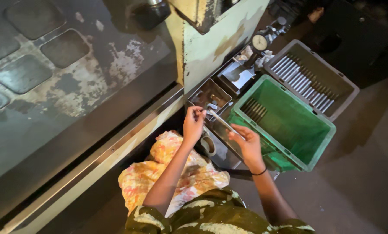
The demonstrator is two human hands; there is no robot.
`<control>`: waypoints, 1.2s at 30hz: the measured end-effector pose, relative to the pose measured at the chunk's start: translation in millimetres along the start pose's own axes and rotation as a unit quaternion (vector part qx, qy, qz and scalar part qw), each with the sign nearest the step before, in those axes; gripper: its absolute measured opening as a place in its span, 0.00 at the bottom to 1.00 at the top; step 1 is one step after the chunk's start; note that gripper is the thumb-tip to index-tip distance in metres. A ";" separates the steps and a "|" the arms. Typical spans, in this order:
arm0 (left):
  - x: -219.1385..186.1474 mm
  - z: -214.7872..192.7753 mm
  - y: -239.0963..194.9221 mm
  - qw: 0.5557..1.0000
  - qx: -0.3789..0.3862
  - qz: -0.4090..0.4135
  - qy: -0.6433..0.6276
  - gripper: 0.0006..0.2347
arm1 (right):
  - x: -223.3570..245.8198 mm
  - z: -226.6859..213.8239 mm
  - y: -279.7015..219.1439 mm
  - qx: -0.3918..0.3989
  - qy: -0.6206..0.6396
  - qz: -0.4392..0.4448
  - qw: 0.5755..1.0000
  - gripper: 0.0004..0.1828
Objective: The person sits on the floor and repeatedly picks up small metal rods from a green tray, wipes them with a cloth, and places them back into the tray. The person also briefly opens a machine door to place a rod inside before returning to the cleaning routine.
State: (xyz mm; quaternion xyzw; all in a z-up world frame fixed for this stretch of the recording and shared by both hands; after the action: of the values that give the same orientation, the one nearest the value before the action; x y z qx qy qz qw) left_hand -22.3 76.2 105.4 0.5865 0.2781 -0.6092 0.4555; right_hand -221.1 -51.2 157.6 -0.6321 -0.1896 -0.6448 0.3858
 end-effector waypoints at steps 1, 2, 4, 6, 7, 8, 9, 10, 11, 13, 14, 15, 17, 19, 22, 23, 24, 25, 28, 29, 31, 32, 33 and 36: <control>3.1 4.1 -1.2 1.000 0.002 0.007 -0.029 0.09 | 4.8 -12.3 -2.8 -0.025 -0.019 -0.005 0.999 0.18; 8.6 7.9 -3.3 0.999 0.010 -0.001 -0.041 0.09 | 9.6 -23.5 -5.8 -0.049 -0.039 -0.009 0.998 0.17; 17.0 14.3 -6.3 0.997 0.024 -0.016 -0.066 0.09 | 18.2 -37.0 -10.7 -0.070 -0.057 -0.014 0.996 0.16; 21.8 19.2 -7.7 0.994 0.029 -0.033 -0.101 0.08 | 28.9 -44.7 -11.1 -0.079 -0.058 -0.026 0.995 0.15; 23.4 21.7 -9.7 0.992 0.030 -0.045 -0.118 0.08 | 33.4 -47.9 -12.2 -0.079 -0.050 -0.031 0.995 0.15; 22.4 24.0 -9.6 0.992 0.033 -0.045 -0.117 0.08 | 37.6 -50.7 -12.4 -0.079 -0.042 -0.037 0.995 0.15; 21.0 27.6 -10.2 0.992 0.037 -0.046 -0.116 0.08 | 42.6 -54.3 -12.8 -0.079 -0.027 -0.047 0.995 0.15; 18.9 31.4 -10.5 0.991 0.041 -0.046 -0.115 0.08 | 47.7 -58.3 -12.1 -0.079 -0.013 -0.057 0.995 0.14; 14.8 38.3 -10.5 0.991 0.052 -0.042 -0.116 0.08 | 53.8 -64.3 -11.9 -0.081 0.000 -0.069 0.994 0.14; 5.8 52.8 -11.6 0.989 0.076 -0.033 -0.118 0.08 | 65.7 -78.0 -10.8 -0.086 0.010 -0.090 0.992 0.13; 5.9 61.9 -14.1 0.987 0.084 -0.055 -0.127 0.08 | 71.3 -86.0 -9.9 -0.089 0.015 -0.100 0.991 0.13; 5.5 71.0 -15.4 0.984 0.093 -0.075 -0.135 0.08 | 75.5 -95.0 -7.7 -0.097 0.033 -0.105 0.989 0.13; 2.0 90.4 -18.5 0.978 0.117 -0.103 -0.141 0.08 | 84.2 -117.5 -2.9 -0.113 0.069 -0.115 0.984 0.13; -3.1 109.2 -21.8 0.972 0.149 -0.116 -0.138 0.08 | 85.6 -141.5 4.3 -0.124 0.085 -0.097 0.984 0.14; -11.4 132.1 -23.7 0.968 0.181 -0.115 -0.129 0.08 | 77.2 -176.1 23.4 -0.131 0.110 -0.050 0.984 0.16; -13.3 138.1 -24.7 0.967 0.190 -0.114 -0.123 0.08 | 72.1 -187.7 31.8 -0.131 0.118 -0.032 0.984 0.17; -15.0 143.7 -25.8 0.966 0.199 -0.114 -0.117 0.08 | 64.9 -197.5 41.8 -0.122 0.130 -0.012 0.984 0.17; -16.0 149.4 -26.5 0.966 0.205 -0.114 -0.111 0.08 | 55.8 -206.5 53.9 -0.111 0.143 0.009 0.983 0.16; -16.5 168.9 -31.5 0.959 0.237 -0.117 -0.105 0.08 | 19.1 -234.7 94.8 -0.093 0.126 0.075 0.985 0.15; -17.3 175.7 -32.3 0.957 0.241 -0.115 -0.115 0.08 | 3.1 -241.9 107.4 -0.087 0.111 0.099 0.985 0.14; -19.4 190.7 -33.6 0.954 0.246 -0.110 -0.134 0.07 | -40.0 -260.6 123.9 -0.116 0.002 0.185 0.976 0.15; -20.2 198.2 -33.9 0.950 0.257 -0.110 -0.142 0.07 | -60.2 -268.4 132.3 -0.128 -0.054 0.227 0.964 0.16; -21.2 204.8 -33.1 0.946 0.267 -0.110 -0.148 0.07 | -76.9 -266.8 143.6 -0.111 -0.086 0.242 0.960 0.15; -22.7 218.9 -29.1 0.943 0.275 -0.105 -0.152 0.06 | -119.9 -265.8 164.5 -0.084 -0.166 0.282 0.941 0.15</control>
State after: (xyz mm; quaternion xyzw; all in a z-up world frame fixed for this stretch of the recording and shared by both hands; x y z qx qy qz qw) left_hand -151.3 -97.2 156.1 0.5565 0.0870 -0.7886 0.2467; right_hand -289.2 -318.6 -32.0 -0.7877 -0.0099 -0.4091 0.4605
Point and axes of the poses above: each hand's wrist, its own y-axis towards the middle knuckle, its own z-axis out of the palm, x = y × z, the point moved 10 cm from there along y, towards the middle knuckle, and after that the axes turned 9 degrees about z, right-handed, at the moved point
